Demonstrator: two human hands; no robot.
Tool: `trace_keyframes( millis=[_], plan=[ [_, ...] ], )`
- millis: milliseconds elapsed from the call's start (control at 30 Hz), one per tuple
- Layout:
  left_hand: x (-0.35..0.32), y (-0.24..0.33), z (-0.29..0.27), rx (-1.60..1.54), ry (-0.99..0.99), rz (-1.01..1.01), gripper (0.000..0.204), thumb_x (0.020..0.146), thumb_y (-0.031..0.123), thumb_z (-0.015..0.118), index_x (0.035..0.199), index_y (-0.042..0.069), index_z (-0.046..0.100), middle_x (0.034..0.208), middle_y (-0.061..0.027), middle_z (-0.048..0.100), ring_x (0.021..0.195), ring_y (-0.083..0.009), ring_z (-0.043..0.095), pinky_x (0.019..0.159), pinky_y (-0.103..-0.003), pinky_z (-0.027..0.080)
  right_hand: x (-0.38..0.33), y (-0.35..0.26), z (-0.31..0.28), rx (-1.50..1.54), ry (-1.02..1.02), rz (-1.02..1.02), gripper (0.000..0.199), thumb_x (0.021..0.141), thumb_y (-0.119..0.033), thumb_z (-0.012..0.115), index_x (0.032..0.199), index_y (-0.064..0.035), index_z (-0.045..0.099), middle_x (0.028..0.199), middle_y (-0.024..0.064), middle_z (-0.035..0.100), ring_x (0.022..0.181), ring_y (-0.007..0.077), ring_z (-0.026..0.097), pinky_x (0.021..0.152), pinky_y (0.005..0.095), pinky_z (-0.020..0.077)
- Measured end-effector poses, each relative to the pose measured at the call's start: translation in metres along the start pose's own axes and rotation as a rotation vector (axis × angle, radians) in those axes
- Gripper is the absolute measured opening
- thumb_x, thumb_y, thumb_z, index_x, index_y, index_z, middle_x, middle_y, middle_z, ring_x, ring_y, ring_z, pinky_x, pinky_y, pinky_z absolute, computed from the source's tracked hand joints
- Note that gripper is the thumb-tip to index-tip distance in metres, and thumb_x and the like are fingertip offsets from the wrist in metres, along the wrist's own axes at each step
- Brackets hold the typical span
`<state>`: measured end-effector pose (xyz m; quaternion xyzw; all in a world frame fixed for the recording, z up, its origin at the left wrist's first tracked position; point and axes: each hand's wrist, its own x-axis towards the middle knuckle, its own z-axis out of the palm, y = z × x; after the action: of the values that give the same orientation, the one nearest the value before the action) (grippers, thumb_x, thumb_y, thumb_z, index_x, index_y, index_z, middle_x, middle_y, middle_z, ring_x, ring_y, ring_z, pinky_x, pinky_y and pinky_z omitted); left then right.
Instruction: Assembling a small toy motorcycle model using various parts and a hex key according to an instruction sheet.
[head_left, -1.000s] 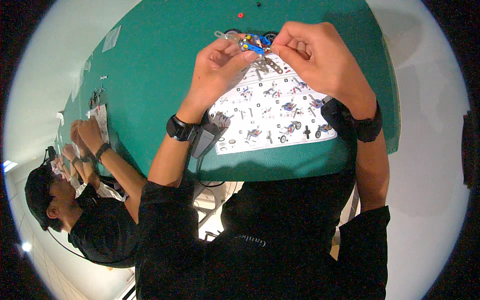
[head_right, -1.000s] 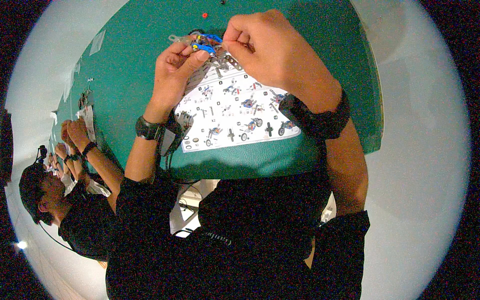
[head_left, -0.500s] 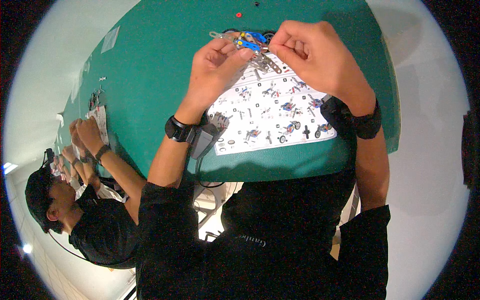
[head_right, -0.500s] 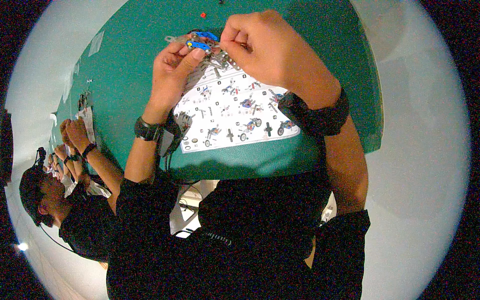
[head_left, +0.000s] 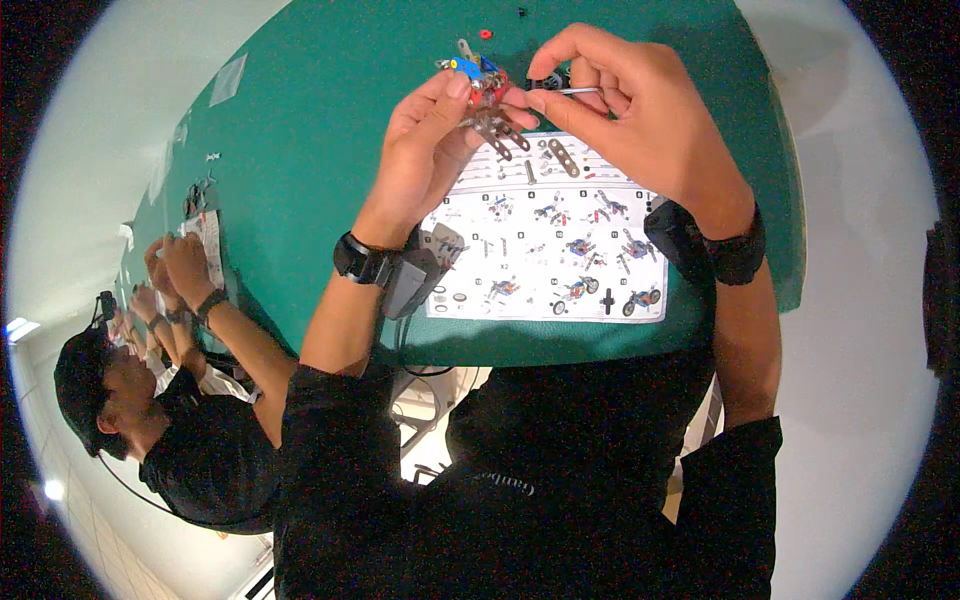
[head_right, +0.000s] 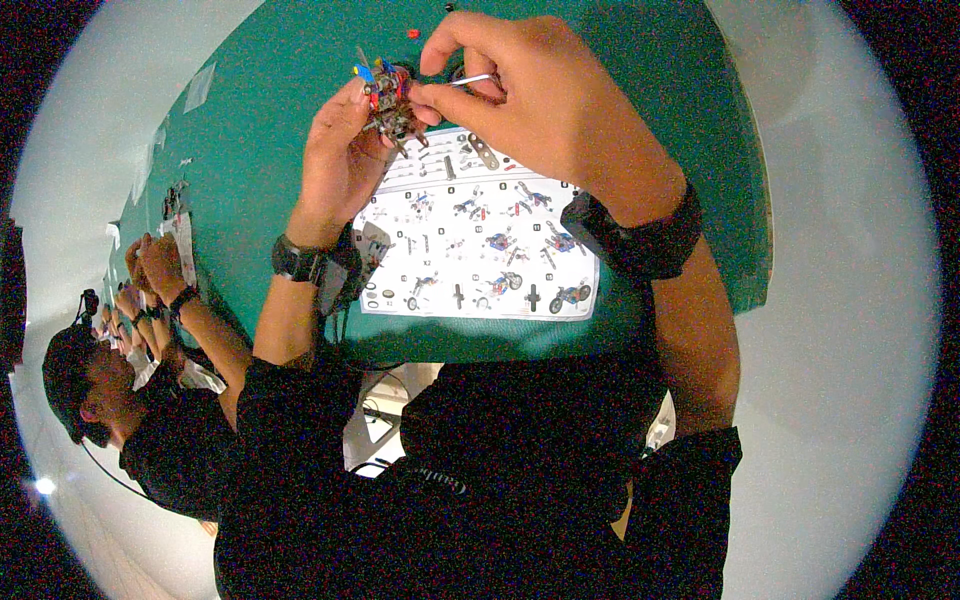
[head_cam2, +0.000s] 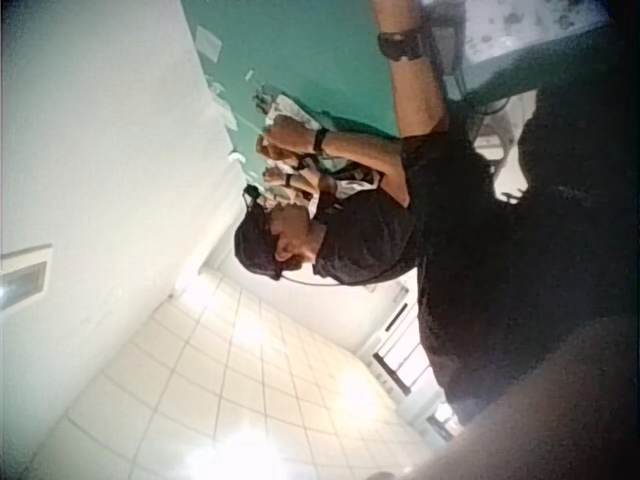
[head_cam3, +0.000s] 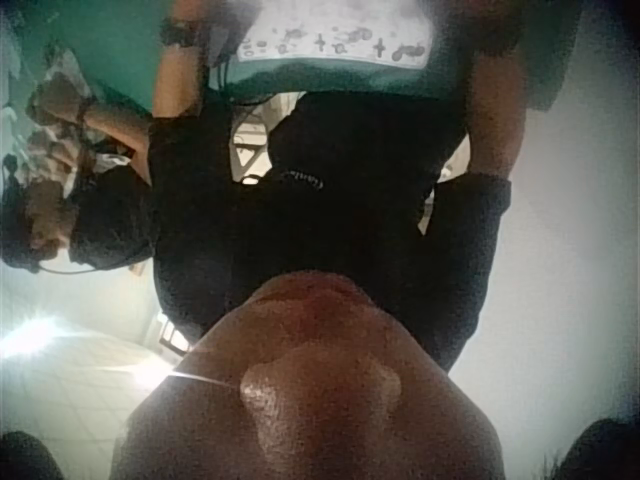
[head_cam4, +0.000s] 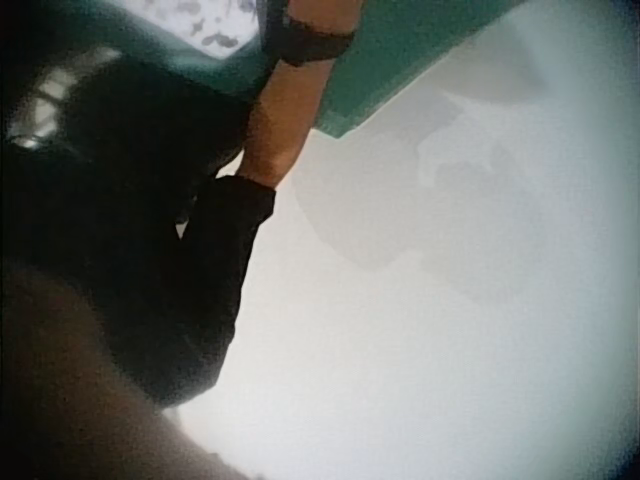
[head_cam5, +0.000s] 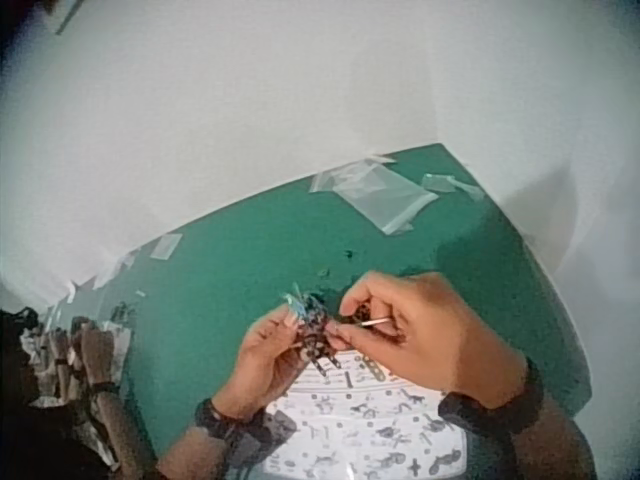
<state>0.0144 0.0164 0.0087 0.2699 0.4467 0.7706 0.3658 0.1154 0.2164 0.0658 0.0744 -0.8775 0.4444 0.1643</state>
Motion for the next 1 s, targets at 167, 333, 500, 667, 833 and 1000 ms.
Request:
trace_keyframes(
  millis=[167, 333, 500, 667, 833, 1000],
  plan=[
    [-0.003, -0.002, 0.004, -0.023, 0.037, -0.039, 0.033, 0.104, 0.028, 0.049, 0.115, -0.001, 0.060, 0.108, -0.0134, 0.068, 0.098, -0.0211, 0.066, 0.087, -0.033, 0.052, -0.001, 0.008, 0.006, -0.023, 0.078, -0.116, 0.017, 0.082, -0.014, 0.076, 0.096, -0.0100, 0.068, 0.055, -0.0008, 0.032, 0.050, 0.0079, 0.032, 0.048, 0.0289, 0.0241],
    [-0.004, -0.003, 0.009, 0.036, 0.125, -0.063, 0.032, 0.104, 0.029, 0.050, 0.113, 0.000, 0.062, 0.102, -0.0073, 0.068, 0.088, -0.0116, 0.063, 0.077, -0.026, 0.050, 0.000, 0.005, 0.007, -0.223, 0.067, -0.142, 0.021, 0.085, -0.027, 0.070, 0.096, -0.0091, 0.066, 0.072, 0.0145, 0.064, 0.068, 0.0329, 0.064, 0.059, 0.0429, 0.0492],
    [-0.004, -0.004, 0.005, -0.084, 0.101, -0.089, 0.020, 0.102, 0.021, 0.055, 0.112, 0.004, 0.059, 0.099, -0.0043, 0.068, 0.080, -0.0097, 0.067, 0.066, -0.022, 0.057, 0.001, 0.004, 0.011, -0.238, 0.072, -0.102, 0.022, 0.083, -0.027, 0.071, 0.093, -0.0084, 0.068, 0.075, 0.0149, 0.066, 0.072, 0.0336, 0.066, 0.064, 0.0439, 0.0514],
    [-0.003, -0.002, 0.013, -0.036, 0.138, -0.093, 0.021, 0.103, 0.022, 0.054, 0.112, 0.004, 0.058, 0.097, -0.0040, 0.068, 0.076, -0.0080, 0.066, 0.062, -0.020, 0.057, 0.002, 0.006, 0.016, -0.279, 0.073, -0.109, 0.021, 0.083, -0.027, 0.070, 0.091, -0.0068, 0.069, 0.081, 0.0163, 0.068, 0.076, 0.0360, 0.067, 0.068, 0.0451, 0.0528],
    [-0.002, -0.002, 0.015, 0.034, 0.192, -0.109, 0.022, 0.103, 0.023, 0.053, 0.111, 0.004, 0.058, 0.096, -0.0039, 0.068, 0.075, -0.0068, 0.066, 0.060, -0.019, 0.056, 0.002, 0.009, 0.020, -0.270, 0.076, -0.124, 0.023, 0.084, -0.026, 0.067, 0.091, -0.0046, 0.068, 0.082, 0.0180, 0.068, 0.078, 0.0386, 0.066, 0.071, 0.0477, 0.0527],
    [-0.003, -0.002, 0.004, 0.010, 0.070, -0.119, 0.029, 0.102, 0.026, 0.056, 0.113, 0.000, 0.062, 0.105, -0.0078, 0.068, 0.090, -0.0145, 0.067, 0.077, -0.027, 0.057, 0.002, 0.011, 0.016, -0.226, 0.017, -0.126, 0.019, 0.084, -0.024, 0.067, 0.090, -0.0055, 0.068, 0.079, 0.0172, 0.068, 0.075, 0.0378, 0.066, 0.068, 0.0465, 0.0526]
  ],
)
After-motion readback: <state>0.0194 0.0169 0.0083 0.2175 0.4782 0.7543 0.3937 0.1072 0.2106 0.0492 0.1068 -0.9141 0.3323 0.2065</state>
